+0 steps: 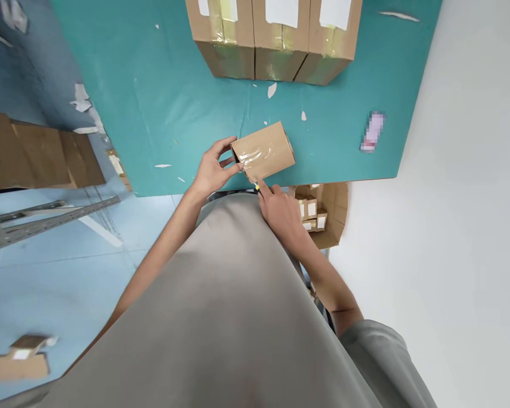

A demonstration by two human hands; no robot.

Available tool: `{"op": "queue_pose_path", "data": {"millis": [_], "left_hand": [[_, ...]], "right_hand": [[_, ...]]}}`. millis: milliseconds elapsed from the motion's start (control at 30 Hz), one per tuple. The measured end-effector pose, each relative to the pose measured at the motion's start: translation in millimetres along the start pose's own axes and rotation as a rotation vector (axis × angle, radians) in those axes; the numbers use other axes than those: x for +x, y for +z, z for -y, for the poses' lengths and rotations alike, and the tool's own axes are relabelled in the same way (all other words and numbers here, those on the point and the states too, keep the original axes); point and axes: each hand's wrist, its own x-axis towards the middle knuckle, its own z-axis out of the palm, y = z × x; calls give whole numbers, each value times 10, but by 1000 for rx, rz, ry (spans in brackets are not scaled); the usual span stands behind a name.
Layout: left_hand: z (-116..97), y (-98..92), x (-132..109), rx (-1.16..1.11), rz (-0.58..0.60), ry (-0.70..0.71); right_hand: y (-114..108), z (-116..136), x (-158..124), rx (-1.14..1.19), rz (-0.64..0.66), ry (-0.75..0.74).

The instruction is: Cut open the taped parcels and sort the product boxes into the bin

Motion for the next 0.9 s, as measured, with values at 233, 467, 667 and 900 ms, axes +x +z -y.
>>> {"op": "queue_pose_path", "data": {"millis": [233,467,667,900], "left_hand": [[-45,13,49,-11,-84,-10],[-94,17,109,-13,-105,4],[-49,44,117,-14,-130,10],[33,79,132,-42,-149,24]], "right_hand": [[120,-171,271,155,-103,-159],[87,-74,415,213,-127,-180],[49,23,380,173,-93,-142],[69,138,320,146,-98,-79]]}}
